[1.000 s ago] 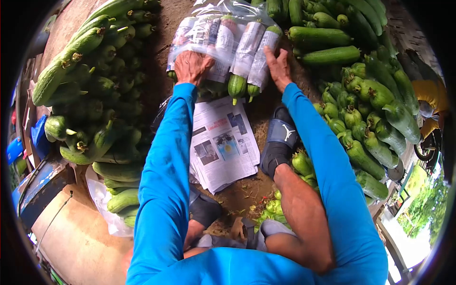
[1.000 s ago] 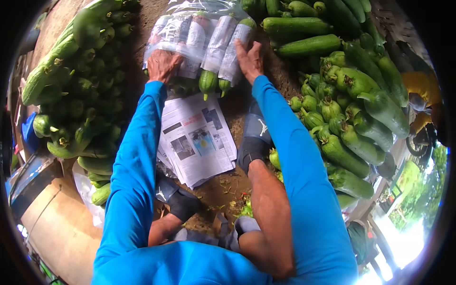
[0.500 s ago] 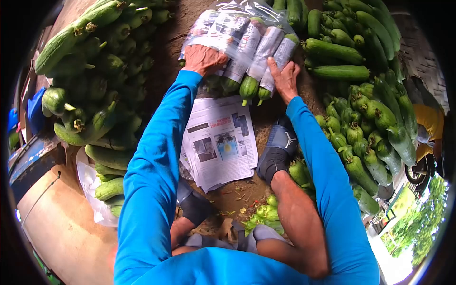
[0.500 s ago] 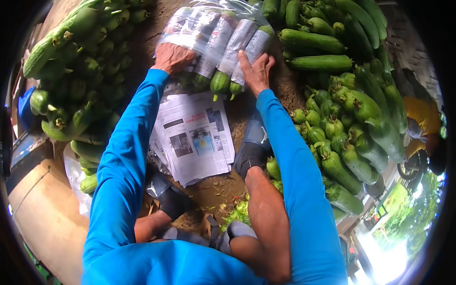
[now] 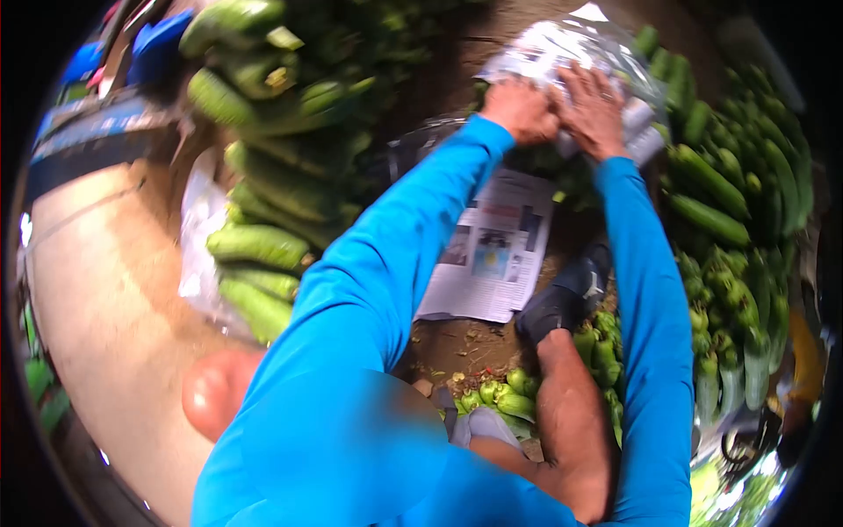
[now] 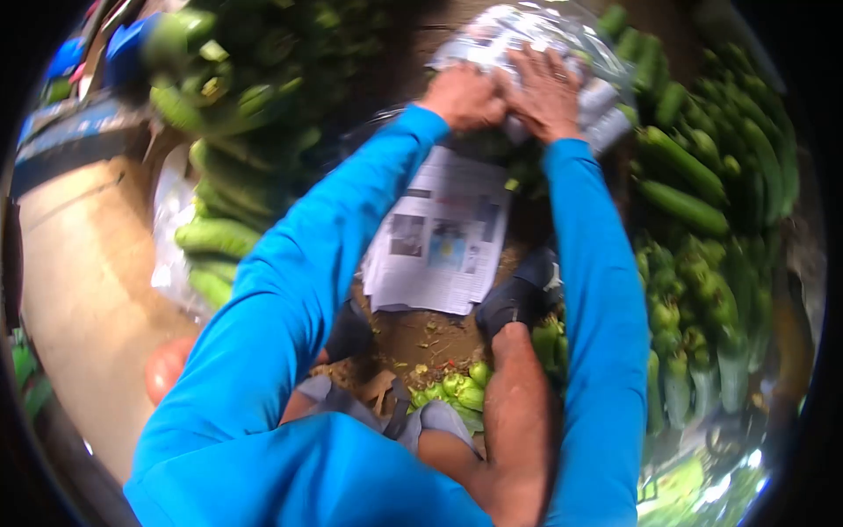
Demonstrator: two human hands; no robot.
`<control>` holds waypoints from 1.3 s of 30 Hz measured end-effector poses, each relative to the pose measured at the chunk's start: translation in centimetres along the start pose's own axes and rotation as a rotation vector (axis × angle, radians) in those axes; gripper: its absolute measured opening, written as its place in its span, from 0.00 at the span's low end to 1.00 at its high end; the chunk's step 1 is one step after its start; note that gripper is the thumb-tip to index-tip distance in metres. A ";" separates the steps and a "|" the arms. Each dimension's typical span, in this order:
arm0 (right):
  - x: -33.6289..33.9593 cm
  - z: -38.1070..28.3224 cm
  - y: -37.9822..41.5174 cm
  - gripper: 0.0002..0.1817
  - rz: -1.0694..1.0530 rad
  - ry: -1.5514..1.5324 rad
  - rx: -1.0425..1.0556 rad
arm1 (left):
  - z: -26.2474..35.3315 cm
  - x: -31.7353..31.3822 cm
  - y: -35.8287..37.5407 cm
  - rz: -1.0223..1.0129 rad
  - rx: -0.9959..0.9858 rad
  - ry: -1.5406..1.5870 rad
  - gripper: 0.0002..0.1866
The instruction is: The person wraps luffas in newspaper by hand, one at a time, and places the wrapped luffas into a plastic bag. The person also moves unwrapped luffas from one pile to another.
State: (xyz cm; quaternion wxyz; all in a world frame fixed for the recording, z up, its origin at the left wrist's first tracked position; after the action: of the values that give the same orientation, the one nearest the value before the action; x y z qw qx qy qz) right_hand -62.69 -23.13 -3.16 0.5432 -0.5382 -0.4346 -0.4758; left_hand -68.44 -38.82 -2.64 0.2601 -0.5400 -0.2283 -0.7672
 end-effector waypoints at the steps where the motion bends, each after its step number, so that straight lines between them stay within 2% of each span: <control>1: 0.0 0.0 0.1 0.30 0.026 0.089 0.034 | 0.7 0.5 2.8 0.107 0.031 0.122 0.27; 4: -0.3 -0.7 -0.3 0.33 0.032 0.047 -0.021 | 2.7 1.0 12.7 0.474 0.011 0.438 0.23; 5: 0.6 -1.4 -0.6 0.36 -0.025 0.104 -0.053 | 3.3 1.1 16.1 0.414 0.069 0.481 0.21; 6: 0.5 -1.5 -1.0 0.37 -0.058 0.034 -0.088 | 4.0 1.1 19.4 0.356 0.120 0.530 0.19; 8: 1.1 -2.2 -1.3 0.38 -0.015 -0.019 -0.104 | 5.1 0.7 24.8 0.320 0.231 0.591 0.16; 10: 3.0 -5.1 -0.7 0.39 0.095 -0.046 0.002 | 5.7 0.0 28.9 0.290 0.253 0.569 0.13; 11: 3.1 -5.8 -0.3 0.39 0.101 -0.107 0.106 | 5.4 0.0 30.4 0.250 0.187 0.583 0.10; 12: 3.1 -6.2 0.0 0.42 -0.108 -0.026 0.116 | 4.9 1.1 31.4 0.262 0.208 0.574 0.10; 13: 2.7 -6.0 0.2 0.43 -0.110 0.024 0.145 | 4.3 2.2 32.1 0.162 0.101 0.546 0.08; 14: 1.8 -5.4 0.1 0.45 -0.103 0.081 0.169 | 3.5 3.5 32.6 0.066 -0.014 0.512 0.07; 15: 1.8 -5.3 -0.3 0.48 -0.130 0.115 0.183 | 2.4 5.9 33.0 0.211 -0.127 0.440 0.08; 16: 1.7 -5.1 -0.7 0.49 -0.221 0.166 0.171 | 0.9 7.6 32.8 -0.104 -0.164 0.336 0.10; 18: 5.1 -7.3 -0.8 0.50 -0.334 0.141 0.083 | -2.7 12.1 34.5 -0.045 -0.295 0.331 0.12; 19: 5.4 -7.8 -0.6 0.49 -0.271 0.159 0.101 | -4.8 13.8 35.0 -0.167 -0.321 0.307 0.11; 21: 6.7 -10.2 0.4 0.43 0.057 -0.006 0.348 | -8.8 17.4 36.6 -0.242 -0.297 0.294 0.11; 23: 9.4 -14.9 2.8 0.36 -0.022 -0.184 0.508 | -12.8 20.6 37.9 -0.256 -0.165 0.150 0.13; 24: 11.4 -17.3 4.7 0.36 -0.223 -0.194 0.553 | -15.8 20.9 39.0 -0.211 -0.169 0.000 0.14; 25: 10.4 -19.2 7.2 0.38 -0.317 -0.164 0.614 | -17.5 21.5 40.0 -0.114 -0.053 -0.112 0.14; 26: 9.5 -20.8 10.5 0.40 -0.375 -0.300 0.616 | -20.4 21.1 41.5 -0.188 -0.007 -0.274 0.20; 27: 8.5 -22.6 13.7 0.41 -0.440 -0.351 0.590 | -21.9 21.0 42.4 -0.231 0.081 -0.424 0.28; 28: 7.1 -24.0 17.6 0.41 -0.430 -0.381 0.525 | -23.4 20.4 43.5 -0.179 0.096 -0.510 0.34; 29: 7.5 -25.6 20.4 0.43 -0.476 -0.318 0.442 | -22.8 21.5 42.9 -0.445 0.286 -0.459 0.38; 31: 8.5 -27.7 25.0 0.46 -0.496 -0.367 0.219 | -23.5 19.7 44.2 -0.395 0.253 -0.441 0.39; 32: 9.6 -28.4 26.1 0.47 -0.601 -0.357 0.127 | -24.0 19.1 44.6 -0.354 0.232 -0.439 0.40; 34: 8.6 -28.9 28.6 0.49 -0.493 -0.300 -0.016 | -24.3 18.8 44.1 -0.387 0.237 -0.415 0.42; 37: 7.1 -29.0 30.4 0.50 -0.421 -0.321 -0.082 | -24.8 18.3 43.5 -0.357 0.250 -0.401 0.45; 39: 6.6 -28.4 30.8 0.51 -0.427 -0.321 -0.048 | -24.8 18.4 43.3 -0.435 0.295 -0.408 0.48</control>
State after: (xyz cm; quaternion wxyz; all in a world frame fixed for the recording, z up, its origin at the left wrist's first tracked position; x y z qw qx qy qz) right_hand -32.40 -52.80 -3.17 0.3416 -0.5156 -0.6074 -0.4986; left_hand -63.26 -90.21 10.00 0.1145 -0.5775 -0.4943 -0.6396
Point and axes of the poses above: each hand's wrist, its own y-axis away from the middle knuckle, its own x-axis out of the back of the hand, z = x × y, the point moved 1 cm from there along -y, towards the middle knuckle, and after that the axes turned 1 degree about y, right-handed, at the moved point
